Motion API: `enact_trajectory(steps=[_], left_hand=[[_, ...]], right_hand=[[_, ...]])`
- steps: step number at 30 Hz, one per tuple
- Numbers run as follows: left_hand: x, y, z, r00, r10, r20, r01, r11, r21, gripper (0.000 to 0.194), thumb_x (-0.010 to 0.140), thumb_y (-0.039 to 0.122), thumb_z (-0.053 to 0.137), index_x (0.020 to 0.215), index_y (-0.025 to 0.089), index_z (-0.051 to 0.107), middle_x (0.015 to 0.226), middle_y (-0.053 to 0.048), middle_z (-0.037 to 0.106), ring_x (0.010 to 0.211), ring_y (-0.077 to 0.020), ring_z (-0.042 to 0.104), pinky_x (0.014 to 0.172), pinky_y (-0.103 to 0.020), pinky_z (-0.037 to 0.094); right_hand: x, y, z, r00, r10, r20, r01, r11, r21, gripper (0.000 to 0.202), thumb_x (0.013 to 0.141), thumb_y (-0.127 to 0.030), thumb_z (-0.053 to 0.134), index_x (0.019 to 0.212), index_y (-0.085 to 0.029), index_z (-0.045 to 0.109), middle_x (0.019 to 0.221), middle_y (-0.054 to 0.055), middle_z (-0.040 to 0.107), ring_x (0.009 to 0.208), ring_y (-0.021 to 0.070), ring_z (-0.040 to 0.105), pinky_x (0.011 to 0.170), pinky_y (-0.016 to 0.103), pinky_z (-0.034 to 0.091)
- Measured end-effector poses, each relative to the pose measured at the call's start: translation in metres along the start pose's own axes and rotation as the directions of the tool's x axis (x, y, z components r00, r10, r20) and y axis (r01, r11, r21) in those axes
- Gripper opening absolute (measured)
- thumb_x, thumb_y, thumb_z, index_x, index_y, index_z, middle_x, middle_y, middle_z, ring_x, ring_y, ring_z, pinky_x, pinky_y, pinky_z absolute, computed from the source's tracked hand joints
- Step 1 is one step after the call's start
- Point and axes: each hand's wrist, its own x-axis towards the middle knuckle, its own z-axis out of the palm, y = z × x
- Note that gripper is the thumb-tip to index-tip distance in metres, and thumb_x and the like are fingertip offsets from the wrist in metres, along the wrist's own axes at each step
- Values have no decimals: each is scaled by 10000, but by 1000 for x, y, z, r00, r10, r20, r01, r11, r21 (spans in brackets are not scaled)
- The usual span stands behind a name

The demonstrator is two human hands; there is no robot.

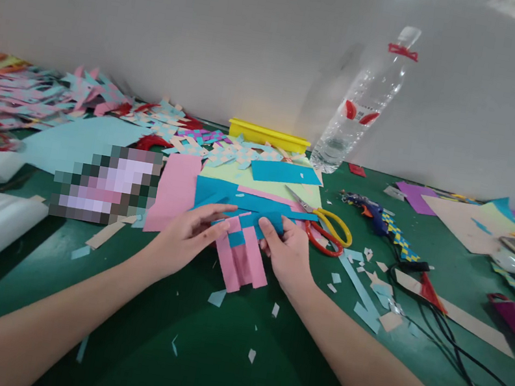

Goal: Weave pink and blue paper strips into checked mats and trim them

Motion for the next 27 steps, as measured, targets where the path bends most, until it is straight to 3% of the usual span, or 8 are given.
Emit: enact_trajectory(steps=[7, 10, 14, 27], left_hand=[[-1, 2, -1, 999, 31, 44, -35, 995, 92, 511, 883, 533, 556, 1341, 307, 540, 1380, -34, 569, 1187, -284, 585, 879, -357, 540], [-2, 3, -1, 998, 46, 43, -51, 990, 130, 476, 887, 535, 546, 1293, 291, 594, 1332, -32, 611, 1149, -280, 607, 904, -379, 527], [-1, 3, -2, 999, 25, 43, -31, 992, 122, 460, 876, 538, 556, 1223, 252, 654, 1177, -49, 703, 942, -248, 683, 810, -364, 565], [-1, 7, -1, 999, 18, 36, -21, 996, 86, 443, 881, 518, 557, 1225, 256, 655, 1095, -52, 732, 912, -256, 685, 789, -382, 574]], right_hand=[[-2, 0, 0, 993, -39, 110, 46, 996, -70, 335, 841, -501, 624, 748, -189, 546, 547, -53, 521, 477, 78, 444, 482, 212, 352], [-2, 0, 0, 993, -49, 107, 59, 994, -94, 343, 846, -503, 615, 732, -191, 532, 545, -51, 521, 478, 83, 448, 484, 218, 348], [-3, -2, 0, 993, -44, 106, 58, 990, -131, 362, 847, -514, 607, 714, -192, 510, 537, -50, 516, 479, 89, 447, 490, 227, 349], [-3, -2, 1, 994, -29, 109, 41, 993, -112, 377, 826, -550, 608, 724, -198, 521, 536, -47, 505, 477, 99, 435, 484, 240, 341]])
